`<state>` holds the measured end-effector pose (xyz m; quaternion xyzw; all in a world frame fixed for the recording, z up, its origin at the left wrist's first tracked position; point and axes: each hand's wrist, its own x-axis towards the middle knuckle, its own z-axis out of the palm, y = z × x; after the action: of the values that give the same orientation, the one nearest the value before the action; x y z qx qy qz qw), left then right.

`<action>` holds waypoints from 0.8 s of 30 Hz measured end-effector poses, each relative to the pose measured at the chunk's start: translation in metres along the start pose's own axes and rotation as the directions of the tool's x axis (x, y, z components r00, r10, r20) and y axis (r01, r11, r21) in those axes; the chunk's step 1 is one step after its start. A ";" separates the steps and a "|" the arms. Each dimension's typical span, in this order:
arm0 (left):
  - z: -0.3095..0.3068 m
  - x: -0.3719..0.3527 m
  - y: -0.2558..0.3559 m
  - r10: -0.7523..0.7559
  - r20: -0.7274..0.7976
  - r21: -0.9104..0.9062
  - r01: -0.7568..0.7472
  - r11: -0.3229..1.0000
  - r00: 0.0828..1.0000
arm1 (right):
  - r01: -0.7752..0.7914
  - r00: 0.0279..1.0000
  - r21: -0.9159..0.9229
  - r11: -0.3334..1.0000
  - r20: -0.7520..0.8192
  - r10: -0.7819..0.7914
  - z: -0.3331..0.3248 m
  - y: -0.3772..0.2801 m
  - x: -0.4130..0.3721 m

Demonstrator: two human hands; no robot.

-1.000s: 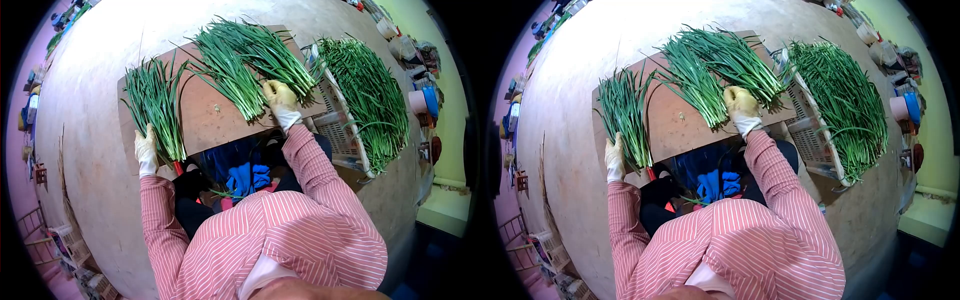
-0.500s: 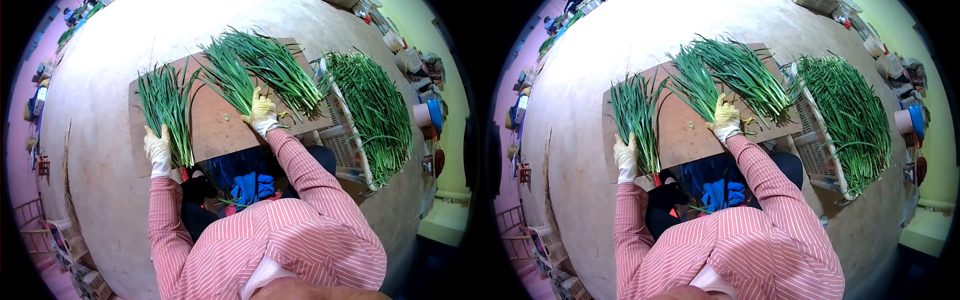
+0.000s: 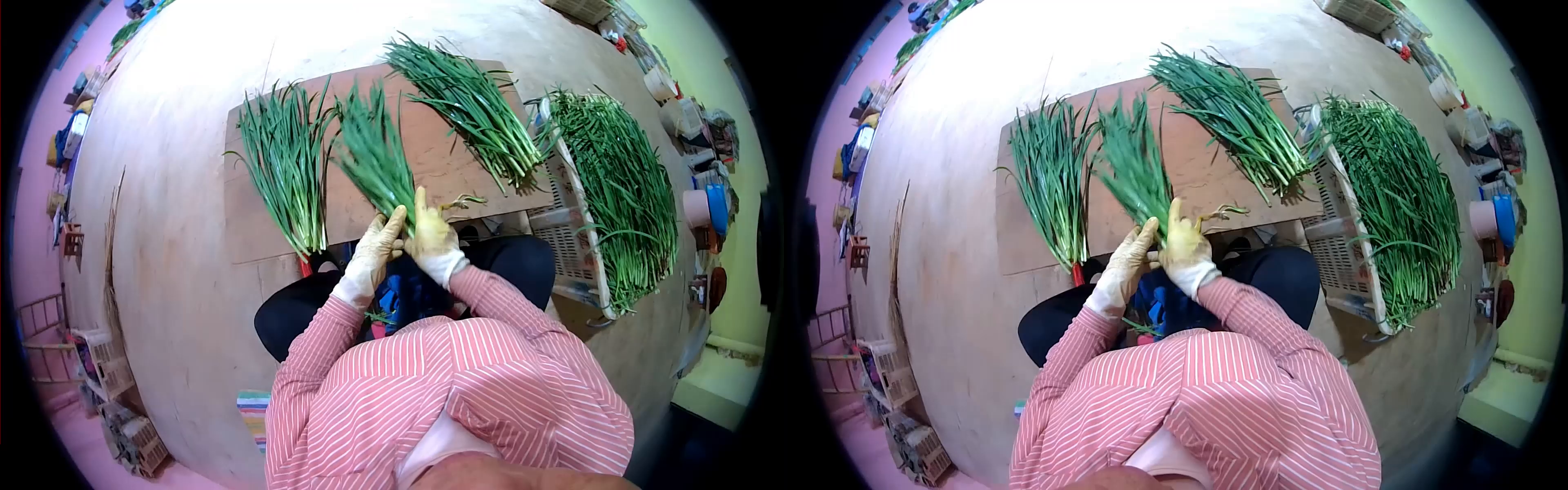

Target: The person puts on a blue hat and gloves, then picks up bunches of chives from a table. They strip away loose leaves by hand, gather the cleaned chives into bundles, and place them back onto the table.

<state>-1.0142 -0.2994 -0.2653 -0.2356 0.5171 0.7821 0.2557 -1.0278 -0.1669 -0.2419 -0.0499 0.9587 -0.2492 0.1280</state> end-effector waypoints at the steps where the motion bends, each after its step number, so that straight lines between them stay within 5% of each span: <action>1: -0.004 0.005 -0.009 0.022 0.041 -0.040 -0.021 0.999 0.999 | 0.062 0.998 -0.012 0.998 -0.011 -0.062 0.000 -0.006 -0.016; 2: 0.007 0.001 -0.011 0.160 0.107 -0.332 -0.116 0.936 0.981 | 0.081 0.994 -0.100 0.992 0.079 -0.074 -0.003 -0.015 -0.027; 3: 0.002 0.001 -0.016 0.114 0.109 -0.442 -0.055 0.896 0.987 | 0.202 0.978 -0.141 0.969 -0.032 -0.208 0.014 -0.012 -0.035; 9: -0.003 -0.026 -0.011 0.175 0.243 -0.613 0.012 0.790 0.954 | 0.380 0.924 -0.120 0.917 0.021 -0.381 -0.015 -0.020 -0.051; 11: -0.010 -0.021 -0.011 0.110 0.281 -0.630 0.097 0.770 0.953 | 0.379 0.908 0.037 0.925 0.176 -0.379 -0.041 -0.024 -0.053; 12: -0.010 -0.020 -0.006 0.150 0.320 -0.636 0.094 0.766 0.936 | 0.388 0.908 0.135 0.912 0.111 -0.403 -0.048 -0.017 -0.050; 15: -0.015 -0.026 -0.001 0.148 0.357 -0.465 0.038 0.884 0.922 | 0.184 0.982 0.595 0.783 -0.073 -0.175 -0.051 0.008 -0.028; 16: -0.011 -0.027 0.000 0.143 0.342 -0.403 0.008 0.915 0.929 | 0.092 0.994 0.609 0.788 -0.009 -0.108 -0.052 0.020 -0.013; 17: -0.011 -0.029 -0.001 0.107 0.383 -0.355 0.039 0.934 0.917 | -0.024 0.994 0.797 0.604 0.081 -0.068 -0.051 0.024 -0.005; 20: -0.004 -0.029 -0.002 0.075 0.542 -0.045 -0.060 0.997 0.837 | -0.200 0.898 0.891 0.407 0.333 -0.288 -0.044 0.041 0.024; 21: 0.002 -0.032 0.002 0.037 0.605 0.068 -0.097 0.993 0.795 | -0.403 0.852 0.855 0.326 0.481 -0.209 -0.051 0.034 0.020; 24: 0.011 -0.046 0.016 0.043 0.556 0.206 -0.188 0.960 0.830 | -0.381 0.858 0.904 0.193 0.423 -0.291 -0.061 0.001 0.018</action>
<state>-0.9907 -0.3018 -0.2210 0.0637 0.5313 0.7585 0.3720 -1.0619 -0.1406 -0.1948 0.0087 0.5051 -0.7718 0.3861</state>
